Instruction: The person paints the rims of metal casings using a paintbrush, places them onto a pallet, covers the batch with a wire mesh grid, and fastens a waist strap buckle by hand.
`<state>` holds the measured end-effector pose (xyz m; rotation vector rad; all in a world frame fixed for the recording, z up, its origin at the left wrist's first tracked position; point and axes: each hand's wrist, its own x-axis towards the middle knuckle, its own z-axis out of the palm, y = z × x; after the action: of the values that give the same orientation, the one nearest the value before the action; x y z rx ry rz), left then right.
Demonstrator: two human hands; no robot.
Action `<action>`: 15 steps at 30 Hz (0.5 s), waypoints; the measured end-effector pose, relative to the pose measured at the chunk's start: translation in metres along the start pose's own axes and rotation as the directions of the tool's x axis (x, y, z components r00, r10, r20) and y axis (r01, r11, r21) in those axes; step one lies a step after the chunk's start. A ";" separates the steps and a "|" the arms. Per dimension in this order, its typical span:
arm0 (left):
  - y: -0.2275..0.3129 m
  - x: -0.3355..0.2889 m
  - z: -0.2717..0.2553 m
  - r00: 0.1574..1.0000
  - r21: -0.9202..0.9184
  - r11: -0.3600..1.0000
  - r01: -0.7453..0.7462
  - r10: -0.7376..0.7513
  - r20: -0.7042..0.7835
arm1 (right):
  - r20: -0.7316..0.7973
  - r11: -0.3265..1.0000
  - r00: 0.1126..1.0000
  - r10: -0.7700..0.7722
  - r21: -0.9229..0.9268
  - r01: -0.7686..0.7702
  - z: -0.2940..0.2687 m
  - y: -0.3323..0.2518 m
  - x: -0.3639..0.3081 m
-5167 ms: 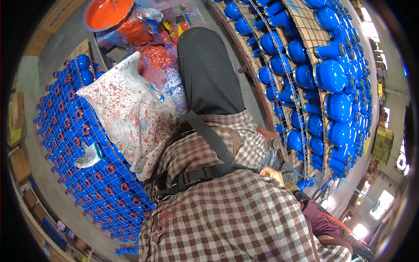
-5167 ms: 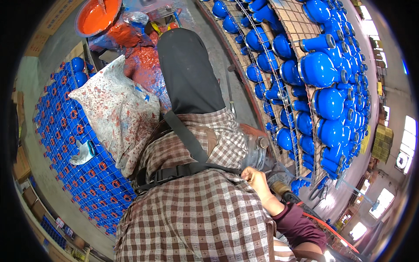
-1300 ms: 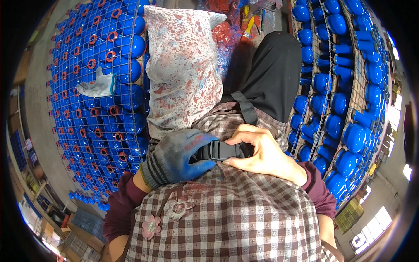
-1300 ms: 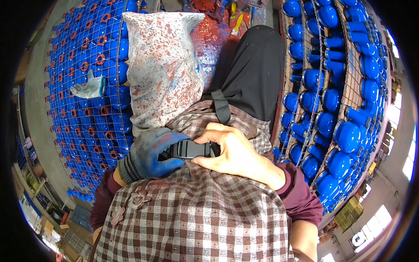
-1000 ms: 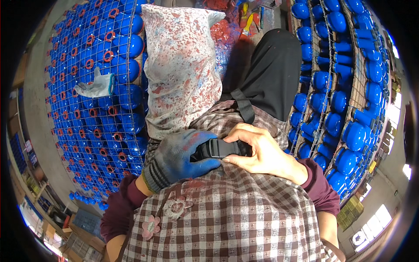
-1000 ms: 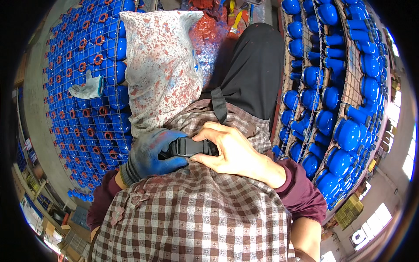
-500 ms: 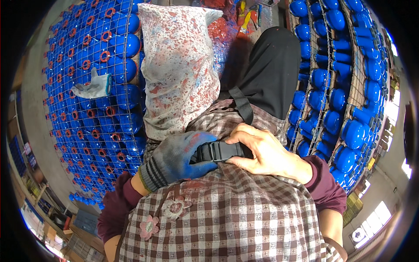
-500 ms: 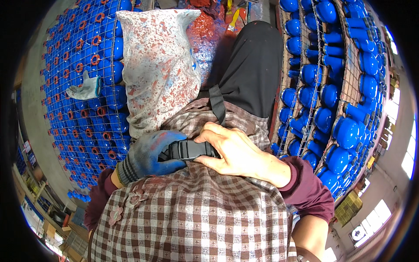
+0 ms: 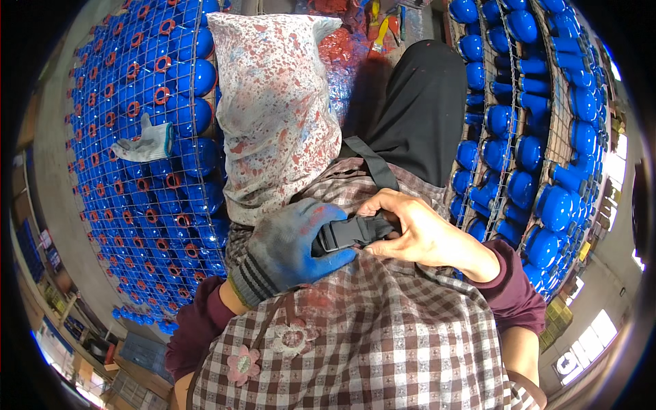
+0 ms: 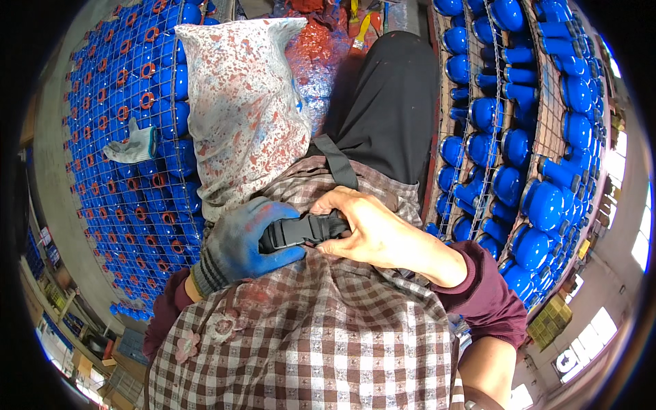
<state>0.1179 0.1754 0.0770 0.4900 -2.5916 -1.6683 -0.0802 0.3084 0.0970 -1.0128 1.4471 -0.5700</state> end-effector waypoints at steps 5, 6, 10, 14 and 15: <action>0.006 0.000 0.000 0.998 0.053 0.998 -0.034 0.036 -0.045 | -0.017 0.990 0.999 0.042 0.134 -0.040 0.002 -0.001 -0.002; 0.006 0.001 0.000 0.996 0.065 0.996 -0.056 0.060 -0.064 | -0.020 0.993 0.999 -0.044 0.106 0.046 0.003 0.004 -0.002; -0.002 0.000 0.008 0.988 -0.028 0.995 -0.097 0.093 -0.123 | 0.000 0.973 0.999 -0.034 0.227 0.033 0.008 0.004 -0.002; 0.000 -0.002 0.010 0.992 -0.108 0.994 -0.004 -0.010 -0.129 | -0.053 0.942 0.996 -0.075 0.325 0.088 0.012 0.007 -0.001; 0.001 -0.003 0.009 0.989 -0.105 0.994 0.023 -0.038 -0.141 | -0.035 0.938 0.998 -0.058 0.341 0.066 0.012 0.008 -0.003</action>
<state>0.1190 0.1845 0.0746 0.6225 -2.3966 -1.6976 -0.0708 0.3172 0.0899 -0.7784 1.2832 -0.8504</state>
